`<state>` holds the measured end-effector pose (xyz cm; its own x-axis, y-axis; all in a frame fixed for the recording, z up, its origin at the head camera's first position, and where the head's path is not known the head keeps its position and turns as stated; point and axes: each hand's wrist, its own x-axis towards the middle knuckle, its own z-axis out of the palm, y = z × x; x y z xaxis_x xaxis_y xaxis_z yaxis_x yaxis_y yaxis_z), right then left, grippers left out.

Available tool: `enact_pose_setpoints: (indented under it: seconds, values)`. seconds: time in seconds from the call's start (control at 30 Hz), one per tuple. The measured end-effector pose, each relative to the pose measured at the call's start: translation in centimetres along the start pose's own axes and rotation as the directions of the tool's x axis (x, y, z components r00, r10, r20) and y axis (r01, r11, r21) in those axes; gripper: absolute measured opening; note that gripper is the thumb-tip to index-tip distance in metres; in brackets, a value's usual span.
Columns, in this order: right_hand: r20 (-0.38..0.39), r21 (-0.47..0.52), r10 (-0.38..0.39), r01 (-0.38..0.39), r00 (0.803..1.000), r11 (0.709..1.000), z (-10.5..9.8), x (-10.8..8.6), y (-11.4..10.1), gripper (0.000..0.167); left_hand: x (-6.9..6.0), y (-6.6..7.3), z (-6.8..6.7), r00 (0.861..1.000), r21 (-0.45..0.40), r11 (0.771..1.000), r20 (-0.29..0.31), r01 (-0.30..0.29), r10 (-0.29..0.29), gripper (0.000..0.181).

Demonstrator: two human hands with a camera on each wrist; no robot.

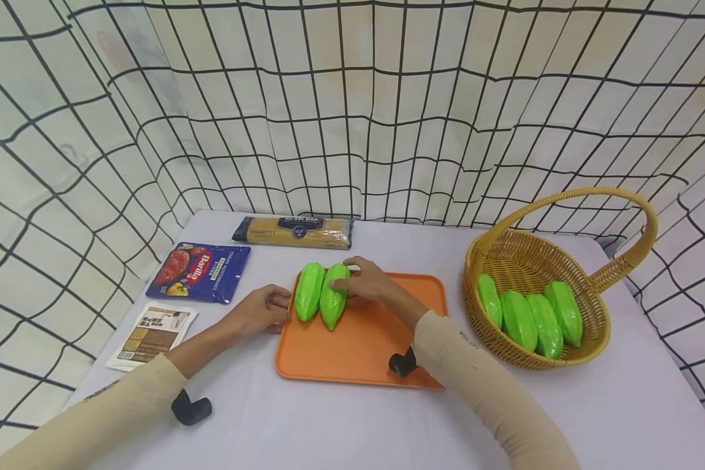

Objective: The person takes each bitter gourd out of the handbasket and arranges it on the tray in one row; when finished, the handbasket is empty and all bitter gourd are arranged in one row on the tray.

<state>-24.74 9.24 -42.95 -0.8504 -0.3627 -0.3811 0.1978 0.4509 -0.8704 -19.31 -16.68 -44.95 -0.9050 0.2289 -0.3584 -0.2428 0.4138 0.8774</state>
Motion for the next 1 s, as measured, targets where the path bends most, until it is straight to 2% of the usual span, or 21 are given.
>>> enact_pose_setpoints:
  seconds: [0.2,0.47,0.7,1.0]
  values:
    - [-0.008,-0.004,-0.01,0.01,1.0,1.0,-0.6,-0.3,0.3,0.076,0.2,-0.1,0.0,1.0,0.008,1.0,-0.005,0.004,-0.004,0.052]
    - [-0.022,-0.041,-0.017,0.016,1.0,0.999,-1.7,-1.7,-0.2,0.075,0.2,0.0,-0.1,1.0,0.011,1.0,-0.004,0.004,-0.004,0.052]
    - [0.036,-0.069,-0.059,0.061,0.998,0.996,-3.4,-4.1,0.0,0.07,0.2,0.1,-0.1,1.0,0.012,1.0,-0.001,0.008,-0.008,0.052]
    - [0.077,-0.178,-0.098,0.11,0.992,0.978,-6.1,-7.5,1.2,0.069,0.1,0.0,-0.1,1.0,0.019,1.0,-0.001,0.022,-0.022,0.051]
